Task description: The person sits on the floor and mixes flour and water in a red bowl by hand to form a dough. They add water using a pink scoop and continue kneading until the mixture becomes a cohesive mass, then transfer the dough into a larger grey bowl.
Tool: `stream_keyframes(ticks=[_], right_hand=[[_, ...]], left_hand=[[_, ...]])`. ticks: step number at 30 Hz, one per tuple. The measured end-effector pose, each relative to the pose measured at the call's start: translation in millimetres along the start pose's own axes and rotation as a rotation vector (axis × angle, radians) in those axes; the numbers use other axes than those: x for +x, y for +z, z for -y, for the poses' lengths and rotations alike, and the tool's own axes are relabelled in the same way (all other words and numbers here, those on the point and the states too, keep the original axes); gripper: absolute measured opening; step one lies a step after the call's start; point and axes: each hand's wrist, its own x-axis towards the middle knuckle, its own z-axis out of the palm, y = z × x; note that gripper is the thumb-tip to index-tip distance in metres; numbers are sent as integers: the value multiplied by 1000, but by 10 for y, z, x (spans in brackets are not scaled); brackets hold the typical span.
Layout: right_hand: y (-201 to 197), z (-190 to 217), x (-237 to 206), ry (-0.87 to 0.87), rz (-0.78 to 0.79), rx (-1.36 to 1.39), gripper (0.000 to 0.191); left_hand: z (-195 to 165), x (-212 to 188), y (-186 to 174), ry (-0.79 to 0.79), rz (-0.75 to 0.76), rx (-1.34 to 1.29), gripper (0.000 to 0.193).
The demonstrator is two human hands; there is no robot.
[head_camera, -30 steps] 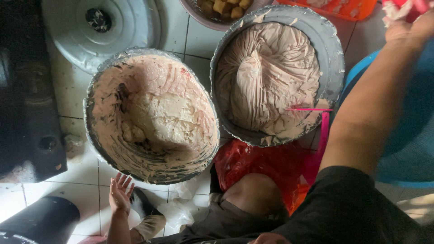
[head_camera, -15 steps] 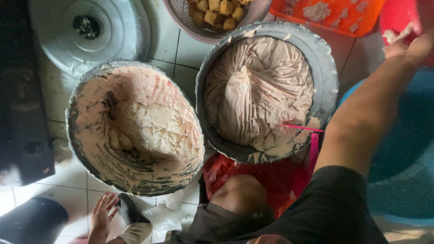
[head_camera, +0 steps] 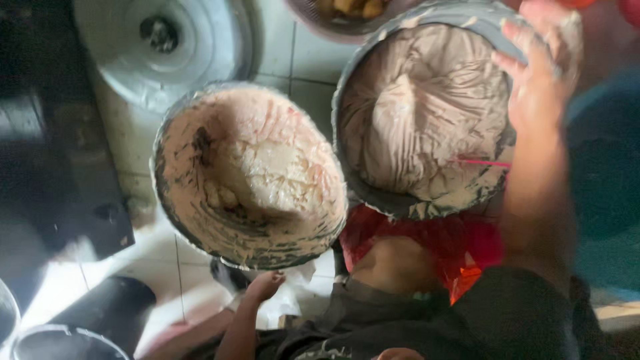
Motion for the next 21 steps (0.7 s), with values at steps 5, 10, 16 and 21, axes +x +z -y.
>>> stream_keyframes(ticks=[5, 10, 16, 21], right_hand=[[1249, -94, -681, 100, 197, -191, 19], [2130, -135, -1121, 223, 707, -460, 18], [3090, -272, -1726, 153, 1374, -1216, 40], [3588, -501, -2165, -85, 1537, -1473, 38]], left_hand=[[-77, 311, 374, 155, 303, 277, 46], [-138, 390, 276, 264, 366, 412, 59], [-211, 351, 11, 251, 339, 430, 54], [-321, 137, -53, 259, 296, 458, 49]])
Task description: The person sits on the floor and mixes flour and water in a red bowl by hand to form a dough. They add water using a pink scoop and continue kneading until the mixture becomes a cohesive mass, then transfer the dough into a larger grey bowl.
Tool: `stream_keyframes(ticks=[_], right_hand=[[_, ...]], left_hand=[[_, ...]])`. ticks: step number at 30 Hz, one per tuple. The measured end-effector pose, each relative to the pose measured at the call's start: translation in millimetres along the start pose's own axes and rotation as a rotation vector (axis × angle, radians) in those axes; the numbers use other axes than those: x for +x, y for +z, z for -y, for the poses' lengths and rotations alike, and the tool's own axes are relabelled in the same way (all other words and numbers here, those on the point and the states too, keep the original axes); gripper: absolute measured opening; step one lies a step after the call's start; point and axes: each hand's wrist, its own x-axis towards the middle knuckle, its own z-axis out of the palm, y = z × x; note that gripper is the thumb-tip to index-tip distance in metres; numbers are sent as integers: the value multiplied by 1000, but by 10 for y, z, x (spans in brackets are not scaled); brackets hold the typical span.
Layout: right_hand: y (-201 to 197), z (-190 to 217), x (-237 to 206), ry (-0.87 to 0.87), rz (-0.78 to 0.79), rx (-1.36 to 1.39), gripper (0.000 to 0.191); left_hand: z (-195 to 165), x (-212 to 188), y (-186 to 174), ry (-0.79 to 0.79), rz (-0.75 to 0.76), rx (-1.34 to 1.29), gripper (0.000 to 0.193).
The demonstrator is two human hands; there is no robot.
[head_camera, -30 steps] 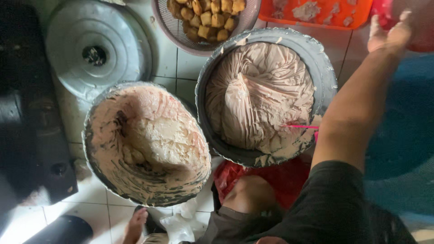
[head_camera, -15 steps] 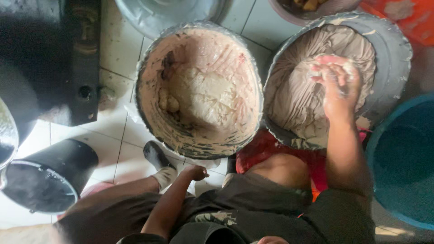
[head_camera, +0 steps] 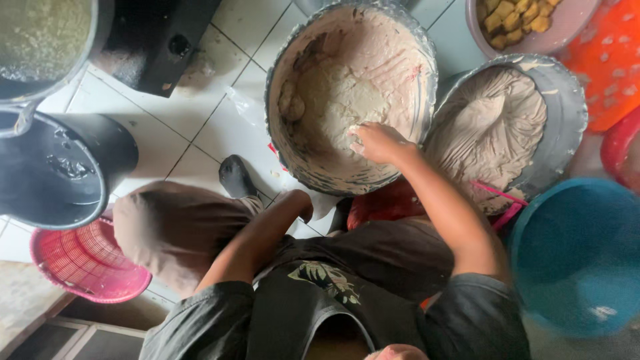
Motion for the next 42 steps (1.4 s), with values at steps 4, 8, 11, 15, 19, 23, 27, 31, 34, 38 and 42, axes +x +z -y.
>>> stream_keyframes(ticks=[4, 8, 11, 15, 19, 23, 27, 31, 34, 38, 42], right_hand=[[117, 235, 81, 212, -11, -18, 37], [279, 301, 29, 546, -6, -77, 38], [402, 331, 12, 653, -313, 3, 62], [469, 515, 4, 752, -232, 114, 87], [382, 619, 27, 558, -376, 169, 117], [316, 484, 227, 586, -225, 7, 108], [410, 308, 456, 643, -251, 19, 114], [520, 143, 621, 676, -188, -78, 116], [593, -26, 734, 706, -59, 2, 114], [794, -303, 852, 669, -75, 4, 114], [1000, -547, 936, 640, -110, 36, 104]], left_hand=[[-132, -302, -91, 22, -19, 3, 46], [-48, -702, -256, 0, -54, 19, 44], [297, -1041, -401, -210, -186, 97, 42], [789, -1449, -684, -601, -442, 182, 40], [1105, -1742, -925, -666, -822, -245, 38], [1224, -1673, -1058, -674, -784, -53, 36], [1052, -1164, -759, -529, -207, 357, 40], [701, -553, -230, -201, 8, 19, 41], [479, -110, 70, -75, 9, -115, 41], [260, 336, 478, -60, -85, -188, 41], [129, 538, 488, -58, -157, -244, 41]])
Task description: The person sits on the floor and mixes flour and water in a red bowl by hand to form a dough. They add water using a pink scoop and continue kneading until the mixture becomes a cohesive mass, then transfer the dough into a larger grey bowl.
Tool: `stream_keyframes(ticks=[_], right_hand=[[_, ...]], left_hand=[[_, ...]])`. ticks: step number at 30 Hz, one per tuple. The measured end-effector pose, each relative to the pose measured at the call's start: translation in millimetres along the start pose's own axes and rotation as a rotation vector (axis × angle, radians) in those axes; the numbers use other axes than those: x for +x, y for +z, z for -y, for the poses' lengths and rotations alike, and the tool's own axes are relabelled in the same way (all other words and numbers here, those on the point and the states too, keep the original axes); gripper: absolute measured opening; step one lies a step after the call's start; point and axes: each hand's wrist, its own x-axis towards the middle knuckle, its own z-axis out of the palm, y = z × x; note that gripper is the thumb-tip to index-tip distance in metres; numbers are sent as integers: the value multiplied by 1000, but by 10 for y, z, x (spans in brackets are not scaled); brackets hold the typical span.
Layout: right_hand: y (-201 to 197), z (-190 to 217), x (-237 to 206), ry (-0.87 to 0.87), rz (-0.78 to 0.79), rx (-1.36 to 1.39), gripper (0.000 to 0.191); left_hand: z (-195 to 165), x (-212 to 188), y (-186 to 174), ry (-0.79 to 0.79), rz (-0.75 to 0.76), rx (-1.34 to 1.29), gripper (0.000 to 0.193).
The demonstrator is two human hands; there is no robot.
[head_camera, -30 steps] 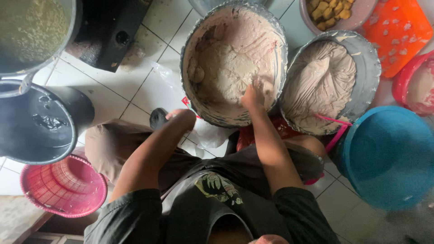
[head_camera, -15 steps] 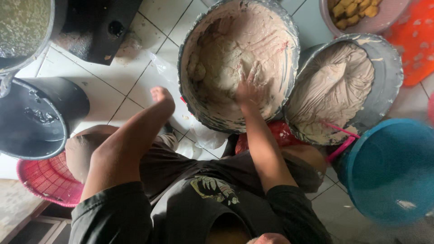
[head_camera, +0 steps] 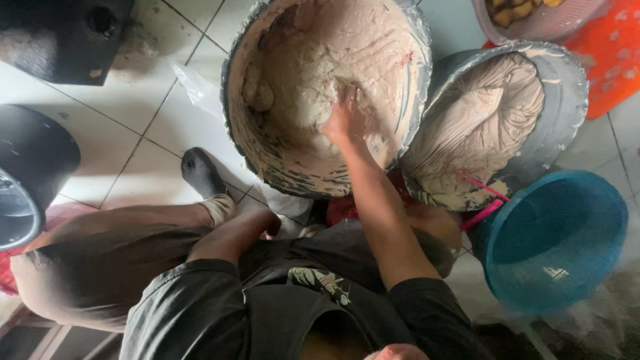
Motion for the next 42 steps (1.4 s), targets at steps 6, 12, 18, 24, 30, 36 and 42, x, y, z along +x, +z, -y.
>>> stream_keyframes(ticks=[6, 12, 18, 24, 30, 36, 42], right_hand=[[164, -63, 146, -116, -242, 90, 81], [280, -85, 229, -15, -85, -43, 72], [169, 69, 116, -223, -133, -63, 71], [-20, 262, -127, -399, -137, -125, 96], [-98, 359, -259, -472, 8, -195, 105], [-138, 357, -108, -455, 125, -234, 110], [3, 171, 110, -479, 147, -249, 107]], left_hand=[[-158, 5, -234, -5, -88, -75, 42], [-136, -200, -119, -64, -236, -8, 42], [-599, -2221, -808, 6, -872, -81, 43], [-115, -3904, 842, 292, -2055, -1211, 32], [570, -2358, 2422, -213, -1762, -2002, 25], [1080, -1517, 2943, -889, -1642, -1250, 63], [1236, -1528, 2987, -648, -1032, -1631, 65]])
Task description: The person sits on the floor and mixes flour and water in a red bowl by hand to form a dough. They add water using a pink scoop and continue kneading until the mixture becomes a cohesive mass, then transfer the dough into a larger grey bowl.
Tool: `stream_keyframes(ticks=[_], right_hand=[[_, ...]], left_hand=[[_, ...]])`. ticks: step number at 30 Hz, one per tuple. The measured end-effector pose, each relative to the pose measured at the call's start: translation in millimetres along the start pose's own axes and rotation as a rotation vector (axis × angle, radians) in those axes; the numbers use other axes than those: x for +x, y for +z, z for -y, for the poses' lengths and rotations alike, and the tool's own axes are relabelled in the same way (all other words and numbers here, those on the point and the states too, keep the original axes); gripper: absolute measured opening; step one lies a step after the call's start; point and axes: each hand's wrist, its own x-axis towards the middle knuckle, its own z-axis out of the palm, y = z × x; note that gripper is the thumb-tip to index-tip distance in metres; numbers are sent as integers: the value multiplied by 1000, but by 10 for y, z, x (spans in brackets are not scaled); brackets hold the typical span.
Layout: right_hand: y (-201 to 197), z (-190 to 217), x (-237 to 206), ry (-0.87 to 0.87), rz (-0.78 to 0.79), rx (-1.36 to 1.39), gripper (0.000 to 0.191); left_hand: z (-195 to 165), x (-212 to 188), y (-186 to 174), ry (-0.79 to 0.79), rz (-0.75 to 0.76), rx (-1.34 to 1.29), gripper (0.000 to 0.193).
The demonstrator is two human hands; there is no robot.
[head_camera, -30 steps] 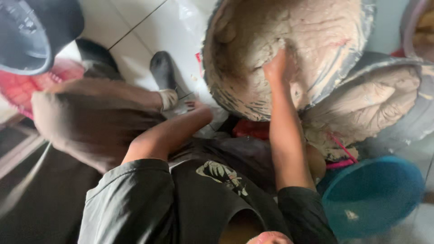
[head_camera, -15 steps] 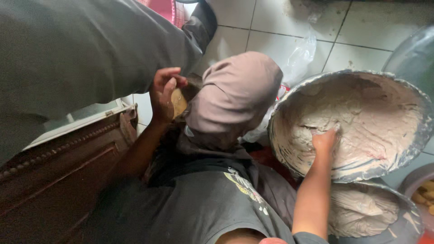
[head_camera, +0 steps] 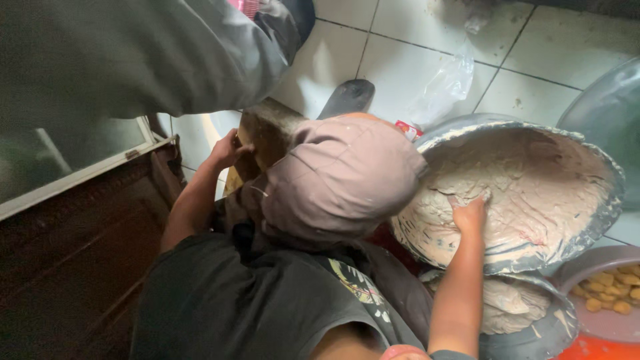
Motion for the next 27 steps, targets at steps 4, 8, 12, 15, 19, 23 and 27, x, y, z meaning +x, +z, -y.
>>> stream_keyframes(ticks=[4, 8, 12, 15, 19, 23, 27], right_hand=[[149, -187, 131, 62, -37, -7, 103], [390, -353, 205, 68, -150, 35, 106], [612, -463, 105, 206, -132, 17, 87], [720, -383, -11, 207, -273, 4, 77], [870, -110, -240, 336, -268, 199, 70], [983, 491, -737, 502, -133, 346, 68], [674, 807, -1181, 312, -191, 400, 58]], left_hand=[[-46, -184, 178, -43, 261, 274, 62], [-47, -280, 194, -62, 347, 239, 61], [-49, -3, -195, -10, 395, 310, 60], [-127, 292, -579, 2, 425, 372, 59], [-346, 555, -778, 24, 481, 385, 59], [-452, 509, -703, 54, 509, 268, 58], [-858, 366, -716, 153, 488, -39, 57]])
